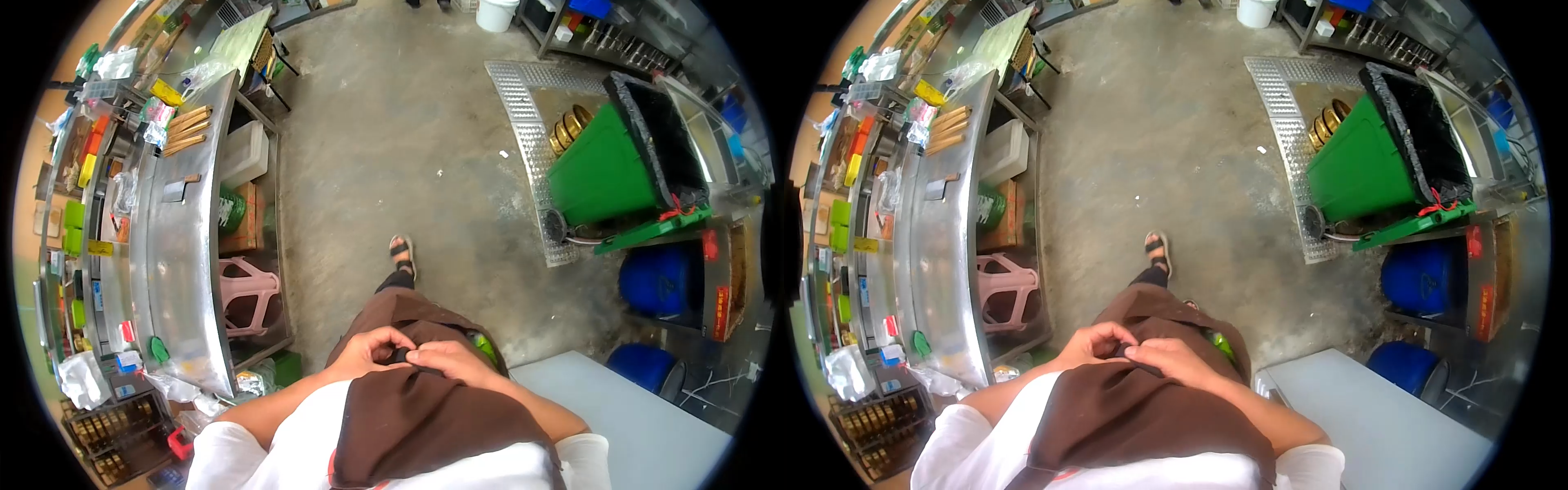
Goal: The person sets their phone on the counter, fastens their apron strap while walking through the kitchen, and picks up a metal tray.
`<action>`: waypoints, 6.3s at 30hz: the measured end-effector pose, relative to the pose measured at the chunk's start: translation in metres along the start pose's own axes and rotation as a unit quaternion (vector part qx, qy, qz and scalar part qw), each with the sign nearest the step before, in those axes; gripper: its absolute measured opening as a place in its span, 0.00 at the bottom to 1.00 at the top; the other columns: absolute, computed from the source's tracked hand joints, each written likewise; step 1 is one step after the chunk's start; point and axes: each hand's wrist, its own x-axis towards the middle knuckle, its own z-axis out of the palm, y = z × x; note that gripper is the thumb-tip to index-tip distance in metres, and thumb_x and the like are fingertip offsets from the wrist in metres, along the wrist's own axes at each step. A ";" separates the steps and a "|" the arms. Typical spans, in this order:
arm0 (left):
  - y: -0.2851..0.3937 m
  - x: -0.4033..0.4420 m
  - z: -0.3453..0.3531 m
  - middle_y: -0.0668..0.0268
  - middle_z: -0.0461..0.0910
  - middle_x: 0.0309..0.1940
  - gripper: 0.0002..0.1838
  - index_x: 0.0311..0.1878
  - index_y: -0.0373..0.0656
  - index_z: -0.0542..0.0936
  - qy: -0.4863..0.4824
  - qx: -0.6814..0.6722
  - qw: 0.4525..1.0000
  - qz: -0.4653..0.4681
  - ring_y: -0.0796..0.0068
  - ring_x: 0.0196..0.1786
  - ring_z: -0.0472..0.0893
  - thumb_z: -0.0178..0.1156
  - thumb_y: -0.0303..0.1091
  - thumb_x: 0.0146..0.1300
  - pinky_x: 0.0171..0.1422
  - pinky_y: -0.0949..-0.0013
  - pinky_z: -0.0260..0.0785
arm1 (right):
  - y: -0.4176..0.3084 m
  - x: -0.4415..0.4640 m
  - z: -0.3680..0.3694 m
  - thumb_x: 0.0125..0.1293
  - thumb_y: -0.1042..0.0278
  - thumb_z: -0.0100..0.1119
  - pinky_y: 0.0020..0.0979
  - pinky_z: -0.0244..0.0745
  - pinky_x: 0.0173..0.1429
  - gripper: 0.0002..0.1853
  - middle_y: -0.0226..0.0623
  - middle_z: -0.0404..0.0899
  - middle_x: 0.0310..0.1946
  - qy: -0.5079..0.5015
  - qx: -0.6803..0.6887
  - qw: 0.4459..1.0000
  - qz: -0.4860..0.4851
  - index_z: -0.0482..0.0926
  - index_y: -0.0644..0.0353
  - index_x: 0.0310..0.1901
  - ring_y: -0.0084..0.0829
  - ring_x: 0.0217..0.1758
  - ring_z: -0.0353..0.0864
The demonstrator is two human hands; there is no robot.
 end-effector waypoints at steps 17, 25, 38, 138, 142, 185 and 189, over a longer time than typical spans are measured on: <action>0.188 0.158 -0.160 0.69 0.76 0.34 0.17 0.43 0.40 0.72 0.000 0.005 0.999 0.035 0.83 0.37 0.75 0.64 0.25 0.48 0.41 0.78 0.66 | -0.247 0.157 -0.038 0.58 0.61 0.52 0.16 0.55 0.32 0.09 0.20 0.66 0.23 -0.010 0.038 0.999 0.018 0.72 0.56 0.27 0.12 0.27 0.62; 0.238 0.218 -0.210 0.69 0.75 0.35 0.17 0.44 0.39 0.72 0.006 -0.024 0.998 0.049 0.85 0.36 0.75 0.62 0.22 0.50 0.41 0.80 0.66 | -0.316 0.206 -0.063 0.58 0.63 0.52 0.17 0.60 0.38 0.09 0.24 0.73 0.29 0.037 0.129 0.991 -0.015 0.75 0.59 0.32 0.15 0.33 0.67; 0.369 0.392 -0.245 0.67 0.71 0.42 0.18 0.47 0.38 0.74 0.003 -0.002 0.998 0.063 0.82 0.41 0.73 0.61 0.21 0.51 0.46 0.78 0.66 | -0.483 0.273 -0.175 0.56 0.70 0.52 0.21 0.57 0.50 0.07 0.30 0.66 0.42 0.077 0.091 0.985 -0.128 0.75 0.65 0.28 0.19 0.45 0.64; 1.437 1.554 -0.722 0.60 0.75 0.44 0.17 0.50 0.34 0.72 -0.034 0.114 0.992 -0.051 0.74 0.48 0.73 0.55 0.31 0.57 0.55 0.74 0.62 | -1.895 0.854 -0.840 0.58 0.57 0.55 0.16 0.55 0.26 0.11 0.19 0.66 0.26 -0.099 -0.289 0.952 -0.011 0.71 0.55 0.35 0.12 0.27 0.61; 1.448 1.579 -0.719 0.60 0.75 0.44 0.17 0.50 0.34 0.72 0.008 0.129 0.988 -0.080 0.74 0.49 0.73 0.56 0.31 0.57 0.56 0.74 0.62 | -1.909 0.862 -0.868 0.59 0.58 0.55 0.18 0.60 0.32 0.11 0.20 0.68 0.26 -0.084 -0.357 0.925 -0.098 0.72 0.56 0.34 0.13 0.31 0.63; 1.561 1.668 -0.814 0.70 0.74 0.35 0.15 0.41 0.38 0.74 -0.012 0.070 0.995 0.069 0.86 0.37 0.73 0.64 0.23 0.48 0.39 0.82 0.66 | -2.048 0.963 -0.852 0.60 0.64 0.54 0.13 0.58 0.36 0.07 0.17 0.70 0.27 0.078 -0.090 0.991 -0.062 0.74 0.58 0.35 0.09 0.31 0.64; 1.562 1.668 -0.812 0.70 0.74 0.35 0.15 0.40 0.38 0.74 0.004 0.010 0.999 0.041 0.87 0.36 0.73 0.64 0.22 0.47 0.38 0.82 0.65 | -2.048 0.971 -0.847 0.60 0.67 0.54 0.13 0.61 0.34 0.07 0.20 0.71 0.26 0.078 0.010 0.996 -0.036 0.74 0.60 0.35 0.10 0.29 0.67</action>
